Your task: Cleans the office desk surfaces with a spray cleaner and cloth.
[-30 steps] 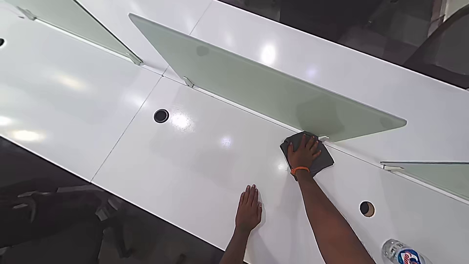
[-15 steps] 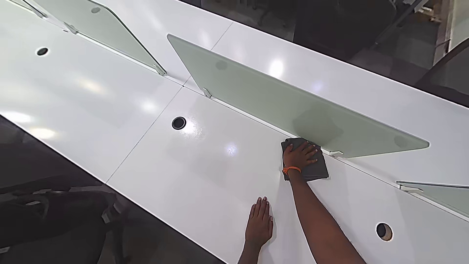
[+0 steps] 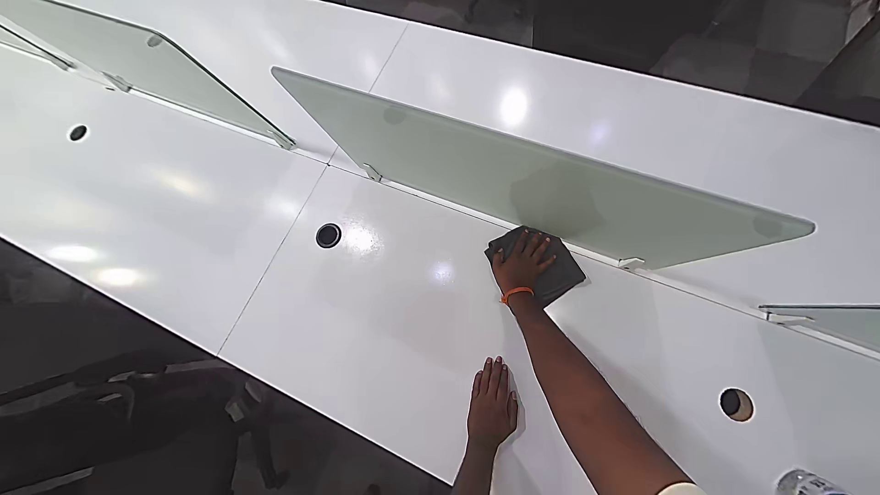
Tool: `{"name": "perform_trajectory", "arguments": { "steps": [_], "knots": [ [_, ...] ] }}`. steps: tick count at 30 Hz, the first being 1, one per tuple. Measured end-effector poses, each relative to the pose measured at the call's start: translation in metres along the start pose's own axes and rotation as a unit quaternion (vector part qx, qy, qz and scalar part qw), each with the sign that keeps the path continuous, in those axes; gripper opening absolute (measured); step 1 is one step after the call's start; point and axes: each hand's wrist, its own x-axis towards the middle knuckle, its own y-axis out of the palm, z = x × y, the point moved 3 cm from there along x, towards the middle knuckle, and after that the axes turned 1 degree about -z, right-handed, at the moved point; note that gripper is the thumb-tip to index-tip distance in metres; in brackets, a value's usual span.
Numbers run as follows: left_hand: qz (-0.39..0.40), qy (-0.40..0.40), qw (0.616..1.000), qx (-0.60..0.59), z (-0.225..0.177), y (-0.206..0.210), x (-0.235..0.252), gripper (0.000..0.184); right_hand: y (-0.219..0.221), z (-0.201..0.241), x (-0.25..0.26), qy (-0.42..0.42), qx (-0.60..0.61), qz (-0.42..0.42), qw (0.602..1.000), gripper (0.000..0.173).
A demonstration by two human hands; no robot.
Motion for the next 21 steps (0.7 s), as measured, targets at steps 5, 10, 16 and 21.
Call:
{"name": "perform_trajectory", "arguments": {
  "steps": [5, 10, 16, 21],
  "knots": [
    [0.000, 0.004, 1.000, 0.004, -0.003, -0.002, 0.000, 0.059, -0.014, 0.004, -0.020, -0.162, 0.042, 0.016, 0.986, 0.081],
    [0.010, 0.003, 1.000, 0.000, 0.000, -0.002, 0.001, 0.059, 0.003, 0.009, 0.003, -0.248, 0.015, 0.039, 0.968, 0.083],
    [0.003, 0.004, 1.000, -0.018, 0.001, -0.003, 0.002, 0.059, 0.002, 0.011, -0.006, -0.321, 0.007, 0.062, 0.945, 0.078],
    [0.003, 0.009, 1.000, -0.029, 0.002, -0.003, 0.004, 0.060, 0.007, 0.022, -0.053, -0.344, -0.021, 0.072, 0.936, 0.082]
  ]
}}
